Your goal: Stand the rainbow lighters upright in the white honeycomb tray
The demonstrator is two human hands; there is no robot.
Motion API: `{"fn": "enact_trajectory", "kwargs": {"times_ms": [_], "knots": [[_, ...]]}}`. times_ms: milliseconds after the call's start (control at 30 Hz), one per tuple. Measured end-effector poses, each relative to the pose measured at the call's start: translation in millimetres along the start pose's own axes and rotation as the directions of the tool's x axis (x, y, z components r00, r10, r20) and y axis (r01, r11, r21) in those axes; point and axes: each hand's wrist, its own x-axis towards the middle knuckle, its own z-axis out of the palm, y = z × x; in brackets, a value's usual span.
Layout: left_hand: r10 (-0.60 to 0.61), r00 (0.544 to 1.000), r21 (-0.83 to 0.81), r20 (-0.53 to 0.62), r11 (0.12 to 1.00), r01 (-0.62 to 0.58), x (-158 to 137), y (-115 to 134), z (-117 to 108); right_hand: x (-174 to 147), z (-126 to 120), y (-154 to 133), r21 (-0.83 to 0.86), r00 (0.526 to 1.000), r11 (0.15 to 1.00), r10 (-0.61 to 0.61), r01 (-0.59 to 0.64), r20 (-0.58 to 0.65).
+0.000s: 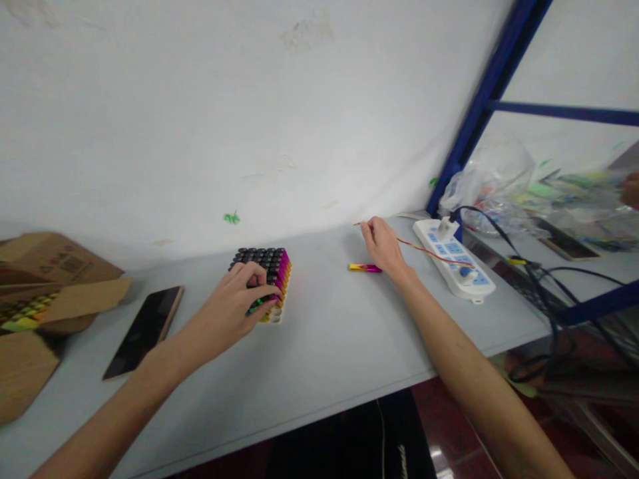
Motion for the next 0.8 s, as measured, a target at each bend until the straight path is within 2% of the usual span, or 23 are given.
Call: {"fn": "enact_trajectory", "kwargs": {"times_ms": [133, 267, 367, 500, 567, 667, 800], "knots": [[0.058, 0.987, 0.204, -0.152, 0.979, -0.027, -5, 12, 6, 2, 0, 1, 0.017, 0.999, 1.000, -0.012, 0.013, -0.038], [0.112, 0.951, 0.188, -0.287, 0.980, -0.058, 19, 46, 17, 4, -5, 4, 0.002, 0.997, 1.000, 0.006, -0.006, -0.077], [0.144, 0.967, 0.076, -0.209, 0.989, -0.131, 59, 76, 45, 5, -10, 6, -0.017, 0.994, 1.000, -0.006, 0.004, -0.106], [0.075, 0.988, -0.028, -0.136, 0.996, -0.079, 116, 101, 93, 5, -14, 4, 0.006, 0.993, 0.998, -0.056, 0.057, -0.106], [0.073, 0.995, -0.077, -0.067, 0.994, -0.078, 132, 105, 108, 5, -15, 2, -0.012, 0.992, 0.999, -0.054, 0.053, -0.111], [0.053, 0.999, -0.138, 0.000, 0.989, -0.052, 133, 100, 117, 4, -17, -1, -0.056, 0.992, 0.998, -0.031, 0.024, -0.126], [-0.035, 0.999, -0.325, -0.038, 0.945, 0.020, 101, 76, 111, 4, -19, -2, -0.051, 0.993, 0.998, 0.042, -0.048, -0.115]]}}
